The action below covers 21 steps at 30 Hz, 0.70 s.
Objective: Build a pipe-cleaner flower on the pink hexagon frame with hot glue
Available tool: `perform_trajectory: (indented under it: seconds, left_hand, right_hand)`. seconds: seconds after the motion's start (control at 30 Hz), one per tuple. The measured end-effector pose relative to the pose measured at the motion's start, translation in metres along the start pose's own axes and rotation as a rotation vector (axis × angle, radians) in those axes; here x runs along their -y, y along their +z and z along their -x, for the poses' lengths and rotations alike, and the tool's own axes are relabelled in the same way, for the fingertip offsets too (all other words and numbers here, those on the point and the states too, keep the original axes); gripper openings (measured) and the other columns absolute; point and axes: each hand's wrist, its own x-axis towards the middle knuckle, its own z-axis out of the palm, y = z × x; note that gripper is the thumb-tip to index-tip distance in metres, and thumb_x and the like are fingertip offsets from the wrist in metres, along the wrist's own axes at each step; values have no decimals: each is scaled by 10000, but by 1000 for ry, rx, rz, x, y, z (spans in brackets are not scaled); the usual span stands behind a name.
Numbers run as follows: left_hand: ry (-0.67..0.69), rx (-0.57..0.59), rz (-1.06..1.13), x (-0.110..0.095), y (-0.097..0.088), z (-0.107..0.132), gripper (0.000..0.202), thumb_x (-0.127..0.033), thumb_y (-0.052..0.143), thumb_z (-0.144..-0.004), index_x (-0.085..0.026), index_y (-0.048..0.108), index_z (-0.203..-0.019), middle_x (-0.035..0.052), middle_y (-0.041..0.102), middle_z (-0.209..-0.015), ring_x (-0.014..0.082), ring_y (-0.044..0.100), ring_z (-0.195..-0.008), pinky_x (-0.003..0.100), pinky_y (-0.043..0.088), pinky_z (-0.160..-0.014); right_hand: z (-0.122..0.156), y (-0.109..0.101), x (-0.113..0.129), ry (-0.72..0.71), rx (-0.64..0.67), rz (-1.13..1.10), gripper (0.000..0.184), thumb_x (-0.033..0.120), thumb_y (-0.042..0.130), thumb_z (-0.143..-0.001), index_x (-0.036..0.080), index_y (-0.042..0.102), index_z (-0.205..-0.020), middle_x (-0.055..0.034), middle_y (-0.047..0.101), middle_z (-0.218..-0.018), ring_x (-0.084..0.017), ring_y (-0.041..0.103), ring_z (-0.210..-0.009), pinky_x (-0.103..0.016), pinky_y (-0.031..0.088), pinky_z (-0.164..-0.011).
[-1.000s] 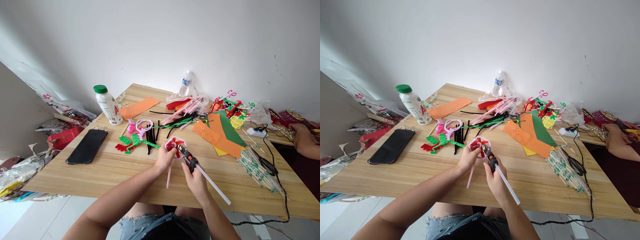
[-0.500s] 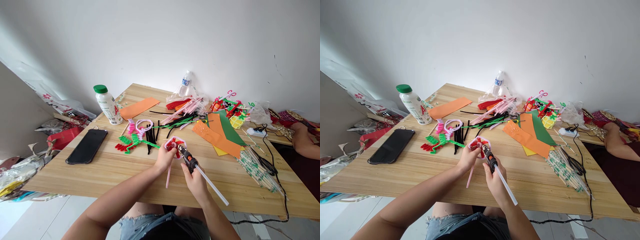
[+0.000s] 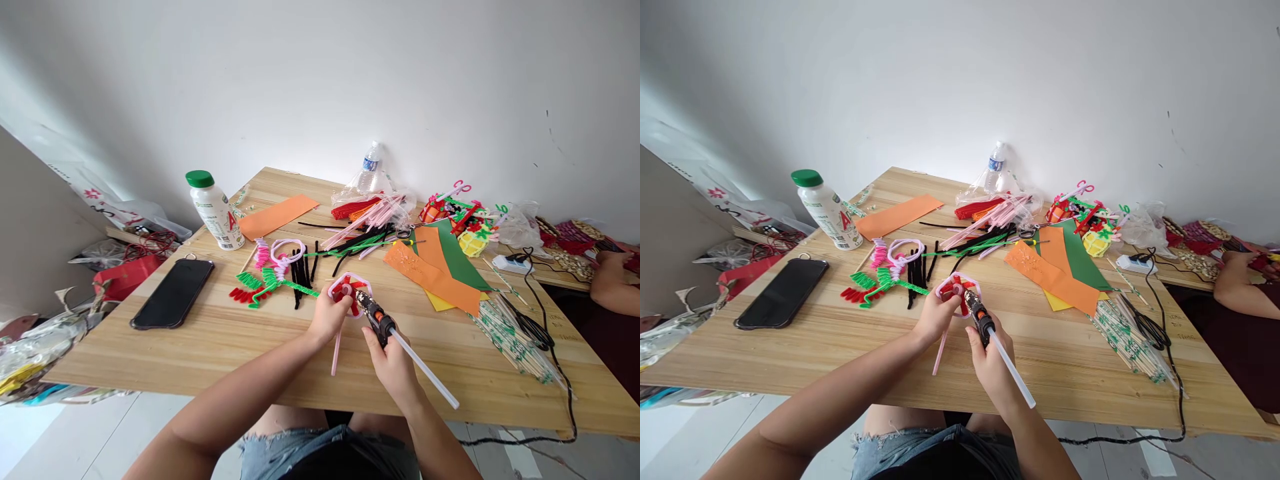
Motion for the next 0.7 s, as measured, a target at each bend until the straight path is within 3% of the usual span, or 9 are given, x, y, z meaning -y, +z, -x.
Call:
perform_trajectory:
  seconds: [0.2, 0.7]
  left_hand:
    - [-3, 39, 34, 2, -1, 0, 165, -162, 541, -606, -148, 568, -768, 3, 627, -707, 120, 577, -607, 225, 483, -594]
    - [15, -2, 6, 3, 0, -1, 194, -129, 548, -584, -145, 565, -776, 12, 642, -731, 125, 595, -653, 226, 486, -631]
  right_hand:
    - [0, -1, 0, 8, 11, -5, 332, 369, 485, -897, 146, 587, -1122, -126, 692, -969, -264, 666, -907, -363, 555, -774]
    - [4, -6, 6, 25, 31, -52, 350, 337, 491, -897, 149, 540, -1189, -127, 673, -1062, -253, 651, -975, -344, 547, -810]
